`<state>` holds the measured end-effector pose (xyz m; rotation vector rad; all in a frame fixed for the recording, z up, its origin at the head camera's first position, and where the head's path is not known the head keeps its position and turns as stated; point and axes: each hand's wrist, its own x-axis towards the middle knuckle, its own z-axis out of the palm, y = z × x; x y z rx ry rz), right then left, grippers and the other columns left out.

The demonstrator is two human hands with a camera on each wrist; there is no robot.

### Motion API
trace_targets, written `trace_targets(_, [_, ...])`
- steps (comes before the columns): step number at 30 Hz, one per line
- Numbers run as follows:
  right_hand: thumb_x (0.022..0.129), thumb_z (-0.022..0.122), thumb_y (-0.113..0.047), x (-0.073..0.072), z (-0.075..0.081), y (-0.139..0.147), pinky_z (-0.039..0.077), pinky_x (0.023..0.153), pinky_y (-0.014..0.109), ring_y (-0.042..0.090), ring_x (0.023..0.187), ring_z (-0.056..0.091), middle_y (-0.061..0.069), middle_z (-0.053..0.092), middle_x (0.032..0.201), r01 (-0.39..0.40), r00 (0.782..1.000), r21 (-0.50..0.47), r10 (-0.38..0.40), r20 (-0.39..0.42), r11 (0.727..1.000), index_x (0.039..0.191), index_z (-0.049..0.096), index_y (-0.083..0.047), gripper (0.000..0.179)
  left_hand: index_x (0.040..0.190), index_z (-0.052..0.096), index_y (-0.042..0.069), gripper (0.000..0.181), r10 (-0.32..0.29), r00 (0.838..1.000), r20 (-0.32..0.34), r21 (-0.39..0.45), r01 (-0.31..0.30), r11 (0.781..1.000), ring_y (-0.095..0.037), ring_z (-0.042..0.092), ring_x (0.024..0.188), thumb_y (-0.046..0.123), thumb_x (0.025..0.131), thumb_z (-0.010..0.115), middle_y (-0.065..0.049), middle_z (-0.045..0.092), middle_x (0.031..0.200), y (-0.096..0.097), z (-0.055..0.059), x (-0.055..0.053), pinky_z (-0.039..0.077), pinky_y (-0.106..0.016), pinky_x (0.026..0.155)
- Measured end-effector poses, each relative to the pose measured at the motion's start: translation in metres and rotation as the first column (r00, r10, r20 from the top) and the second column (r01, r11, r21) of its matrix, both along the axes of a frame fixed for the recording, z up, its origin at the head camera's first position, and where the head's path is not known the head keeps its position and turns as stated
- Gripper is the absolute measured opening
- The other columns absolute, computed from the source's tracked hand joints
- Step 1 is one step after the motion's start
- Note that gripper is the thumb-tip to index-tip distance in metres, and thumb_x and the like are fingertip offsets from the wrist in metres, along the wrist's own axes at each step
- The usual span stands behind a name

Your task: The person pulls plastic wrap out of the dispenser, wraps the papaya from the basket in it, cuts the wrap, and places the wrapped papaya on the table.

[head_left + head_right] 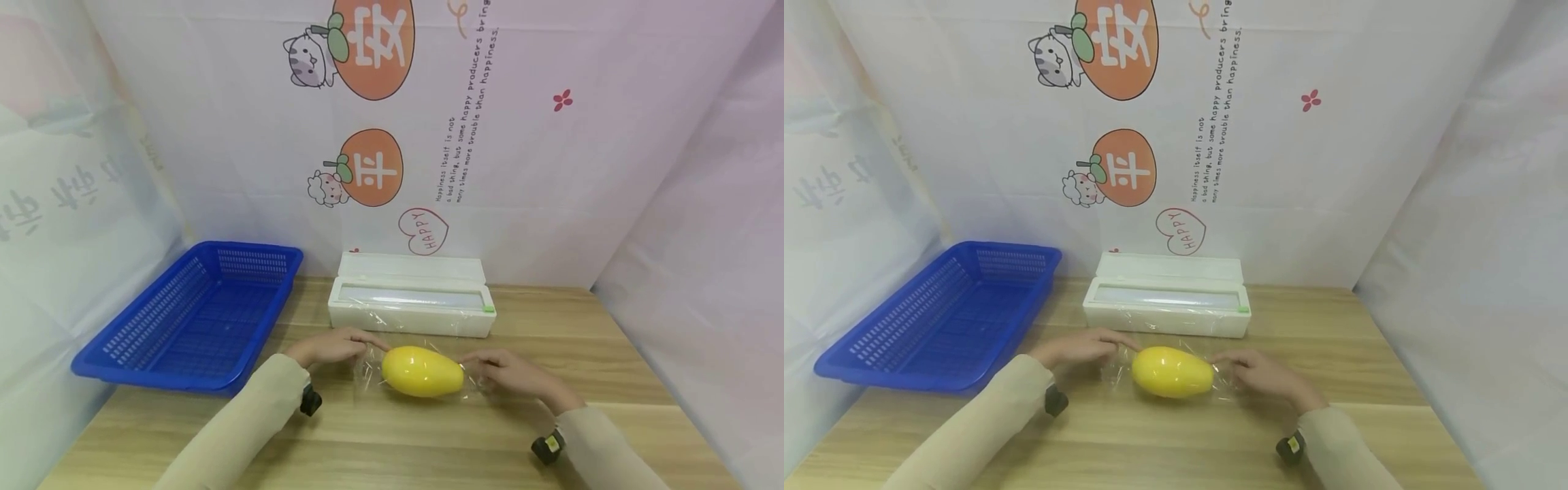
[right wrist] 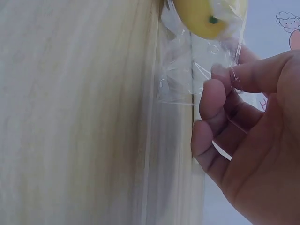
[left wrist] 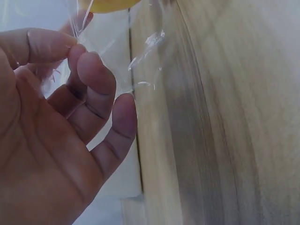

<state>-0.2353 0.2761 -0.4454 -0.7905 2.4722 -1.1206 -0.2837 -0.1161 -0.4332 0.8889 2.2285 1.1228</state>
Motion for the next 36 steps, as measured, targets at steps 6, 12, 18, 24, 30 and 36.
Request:
trace_targets(6, [0.107,0.048,-0.017,-0.003,-0.006,-0.004,0.044,0.047,0.026,0.006,0.053,0.043,0.005,0.056,0.068,0.058,0.998,0.05,-0.056,-0.04,0.997,0.139,0.06,-0.021,0.035,0.133,0.065,0.03,0.034,0.027,0.999,-0.016,-0.058,-0.028,0.998,-0.02,0.058,0.101,0.023,0.103,0.052,-0.002,0.055,0.142,-0.002,-0.001,-0.002,0.049,-0.041,0.087])
trace_targets(12, [0.106,0.046,-0.012,-0.004,-0.011,-0.009,0.048,0.05,0.026,0.007,0.055,0.048,0.002,0.058,0.073,0.038,0.999,0.031,-0.038,-0.025,0.999,0.14,0.058,-0.019,0.036,0.136,0.062,0.018,0.034,-0.034,0.997,-0.066,-0.067,0.03,0.997,-0.023,0.062,0.083,0.017,0.103,0.054,-0.008,0.067,0.106,-0.002,0.002,-0.003,0.051,-0.035,0.071])
trace_targets(18, [0.104,0.047,-0.007,-0.001,-0.012,-0.011,0.049,0.053,0.027,0.01,0.06,0.051,0.002,0.06,0.075,0.019,1.0,0.008,-0.019,-0.001,1.0,0.137,0.059,-0.016,0.036,0.139,0.06,0.017,0.037,-0.013,1.0,0.005,-0.022,0.013,1.0,-0.024,0.064,0.091,0.019,0.102,0.06,-0.006,0.067,0.109,-0.006,0.003,-0.002,0.054,-0.04,0.081])
trace_targets(24, [0.104,0.05,-0.011,0.002,-0.011,-0.014,0.052,0.056,0.029,0.014,0.065,0.056,0.002,0.061,0.082,0.032,0.999,0.046,-0.032,0.008,0.998,0.14,0.057,-0.016,0.037,0.139,0.06,0.018,0.036,0.037,0.994,-0.106,0.058,-0.031,0.998,-0.023,0.056,0.119,0.028,0.105,0.053,-0.004,0.061,0.133,-0.009,0.006,-0.004,0.047,-0.048,0.1])
trace_targets(30, [0.103,0.053,-0.011,0.004,-0.009,-0.018,0.053,0.058,0.03,0.017,0.069,0.058,0.005,0.062,0.084,0.016,1.0,0.034,-0.016,0.005,0.999,0.141,0.056,-0.011,0.039,0.122,0.071,0.012,0.024,0.071,0.754,-0.653,0.153,0.04,0.987,-0.014,0.06,0.109,0.015,0.099,0.064,0.0,0.068,0.118,0.025,0.025,0.021,0.05,-0.034,0.095])
trace_targets(36, [0.103,0.054,-0.013,0.005,-0.009,-0.016,0.055,0.062,0.032,0.019,0.074,0.06,0.004,0.063,0.088,0.035,0.999,0.025,-0.036,0.013,0.999,0.141,0.055,-0.011,0.038,0.129,0.067,0.013,0.044,-0.122,0.569,-0.813,-0.106,0.06,0.992,-0.016,0.058,0.119,0.037,0.092,0.073,0.0,0.064,0.128,0.048,0.023,0.04,0.043,-0.031,0.106])
